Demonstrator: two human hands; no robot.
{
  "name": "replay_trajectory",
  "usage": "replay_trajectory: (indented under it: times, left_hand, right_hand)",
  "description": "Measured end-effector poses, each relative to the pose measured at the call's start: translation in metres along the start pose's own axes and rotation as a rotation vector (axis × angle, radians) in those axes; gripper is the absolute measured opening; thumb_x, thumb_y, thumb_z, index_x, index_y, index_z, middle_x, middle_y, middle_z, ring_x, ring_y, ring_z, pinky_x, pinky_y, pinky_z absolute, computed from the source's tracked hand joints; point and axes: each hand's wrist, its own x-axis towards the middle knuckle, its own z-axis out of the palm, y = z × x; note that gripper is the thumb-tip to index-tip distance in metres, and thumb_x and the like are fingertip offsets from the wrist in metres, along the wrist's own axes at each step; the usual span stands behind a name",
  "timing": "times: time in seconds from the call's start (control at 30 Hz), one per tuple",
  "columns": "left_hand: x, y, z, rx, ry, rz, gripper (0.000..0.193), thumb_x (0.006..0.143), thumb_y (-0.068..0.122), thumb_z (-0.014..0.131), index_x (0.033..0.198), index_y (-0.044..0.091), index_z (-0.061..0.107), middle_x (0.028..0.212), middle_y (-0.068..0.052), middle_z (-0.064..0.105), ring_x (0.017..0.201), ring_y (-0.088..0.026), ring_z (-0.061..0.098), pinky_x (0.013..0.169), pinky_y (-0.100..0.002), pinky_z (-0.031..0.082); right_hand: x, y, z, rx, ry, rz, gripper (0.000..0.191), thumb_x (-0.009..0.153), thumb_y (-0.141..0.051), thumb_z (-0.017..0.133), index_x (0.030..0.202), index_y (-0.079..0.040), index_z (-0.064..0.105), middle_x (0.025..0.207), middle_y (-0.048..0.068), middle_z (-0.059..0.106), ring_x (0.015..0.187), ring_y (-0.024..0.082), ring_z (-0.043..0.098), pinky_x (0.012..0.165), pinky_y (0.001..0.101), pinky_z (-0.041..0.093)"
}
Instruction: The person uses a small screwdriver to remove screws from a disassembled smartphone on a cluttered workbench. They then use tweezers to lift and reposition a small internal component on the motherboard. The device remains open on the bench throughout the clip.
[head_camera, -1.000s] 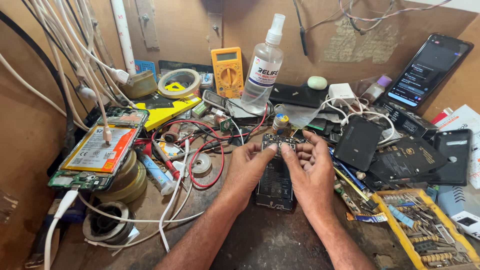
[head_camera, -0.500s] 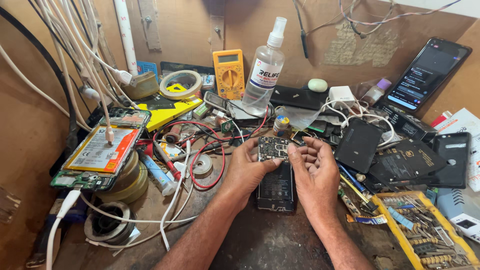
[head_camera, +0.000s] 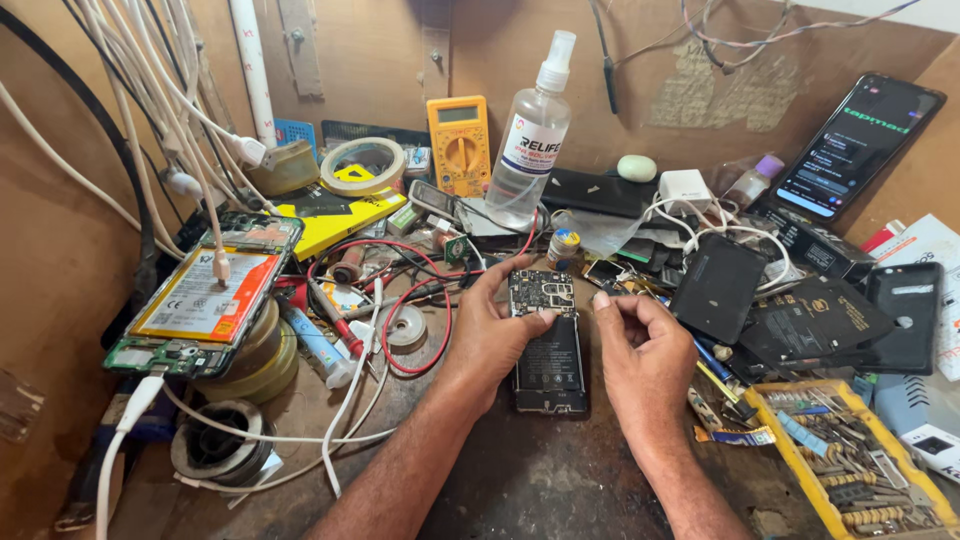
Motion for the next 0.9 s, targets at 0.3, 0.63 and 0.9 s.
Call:
replay_trajectory:
  times: [0.3, 0.63, 0.9]
  left_hand:
    - [0.0002, -0.0012, -0.0007, 0.008, -0.001, 0.003, 0.069, 0.078, -0.011, 0.070, 0.144, 0.004, 0.053, 0.098, -0.012, 0.076, 0.082, -0.014, 0.073, 0.070, -0.028, 0.060]
    - [-0.0022, 0.0049, -0.0010, -0.025, 0.011, -0.030, 0.069, 0.077, -0.011, 0.070, 0.142, 0.003, 0.052, 0.101, -0.014, 0.077, 0.085, -0.016, 0.074, 0.073, -0.029, 0.060]
    - [-0.0025, 0.0075, -0.0006, -0.056, 0.021, -0.044, 0.069, 0.077, -0.012, 0.069, 0.141, 0.004, 0.052, 0.102, -0.014, 0.076, 0.086, -0.017, 0.074, 0.075, -0.030, 0.061]
  right_hand:
    - [-0.0002, 0.0044, 0.0014, -0.009, -0.018, 0.001, 0.023, 0.096, -0.020, 0.075, 0.088, 0.001, 0.073, 0.067, -0.003, 0.063, 0.061, 0.002, 0.048, 0.054, 0.0237, 0.041]
    - [0.0002, 0.0048, 0.0019, 0.015, -0.043, 0.005, 0.022, 0.095, -0.020, 0.074, 0.091, 0.001, 0.074, 0.071, -0.003, 0.067, 0.062, 0.001, 0.052, 0.057, 0.0222, 0.045]
    - [0.0001, 0.0018, 0.0022, 0.020, -0.049, 0.030, 0.022, 0.095, -0.021, 0.074, 0.093, 0.001, 0.075, 0.073, -0.002, 0.069, 0.063, 0.001, 0.055, 0.057, 0.0218, 0.046]
